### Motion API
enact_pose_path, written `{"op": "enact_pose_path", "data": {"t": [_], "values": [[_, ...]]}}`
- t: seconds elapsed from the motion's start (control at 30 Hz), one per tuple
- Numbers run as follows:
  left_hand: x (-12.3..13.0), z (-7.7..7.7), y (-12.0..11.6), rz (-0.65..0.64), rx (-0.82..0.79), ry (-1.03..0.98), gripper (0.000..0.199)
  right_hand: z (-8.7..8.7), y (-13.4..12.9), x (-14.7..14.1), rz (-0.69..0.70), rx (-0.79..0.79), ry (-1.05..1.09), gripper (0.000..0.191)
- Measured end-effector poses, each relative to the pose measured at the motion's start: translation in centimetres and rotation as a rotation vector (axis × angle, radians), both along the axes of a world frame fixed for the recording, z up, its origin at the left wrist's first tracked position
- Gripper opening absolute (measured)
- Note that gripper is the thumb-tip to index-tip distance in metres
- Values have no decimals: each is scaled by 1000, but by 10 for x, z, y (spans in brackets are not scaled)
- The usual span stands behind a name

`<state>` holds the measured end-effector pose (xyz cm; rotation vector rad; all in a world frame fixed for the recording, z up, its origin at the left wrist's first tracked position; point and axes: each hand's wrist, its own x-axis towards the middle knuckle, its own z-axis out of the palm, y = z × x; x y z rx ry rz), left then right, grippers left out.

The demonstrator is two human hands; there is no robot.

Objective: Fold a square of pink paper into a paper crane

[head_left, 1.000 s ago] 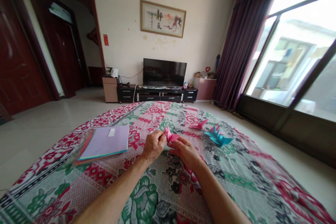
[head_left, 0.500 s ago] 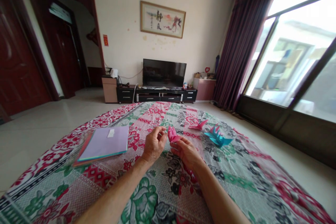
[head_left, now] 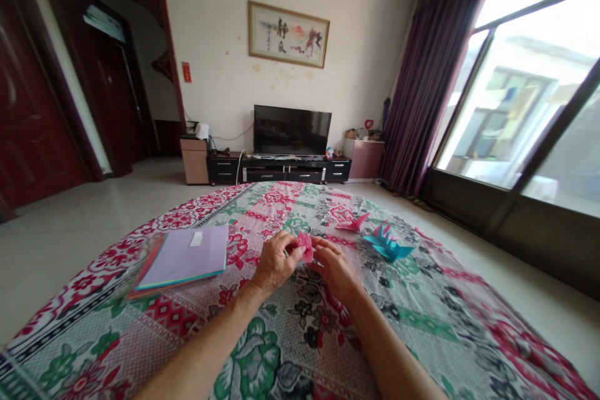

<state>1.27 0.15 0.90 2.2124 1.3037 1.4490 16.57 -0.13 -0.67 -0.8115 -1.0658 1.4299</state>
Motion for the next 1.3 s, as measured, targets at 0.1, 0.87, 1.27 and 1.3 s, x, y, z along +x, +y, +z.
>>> {"op": "enact_pose_path", "data": {"t": [0.1,0.87,1.27,1.3], "values": [[0,-1,2,10,3,28,9,3,0,1,-71,33,-27,30],[1,-6,3,-161,-133,-136,22,9,-3,-7,57,-63,-26,34],[2,-12,11,-191,-515,-459,31,0,6,-3,10,-47,-28,26],[3,-12,11,-181,-537,-482,33,-1,7,-3,13,-49,-40,26]]}}
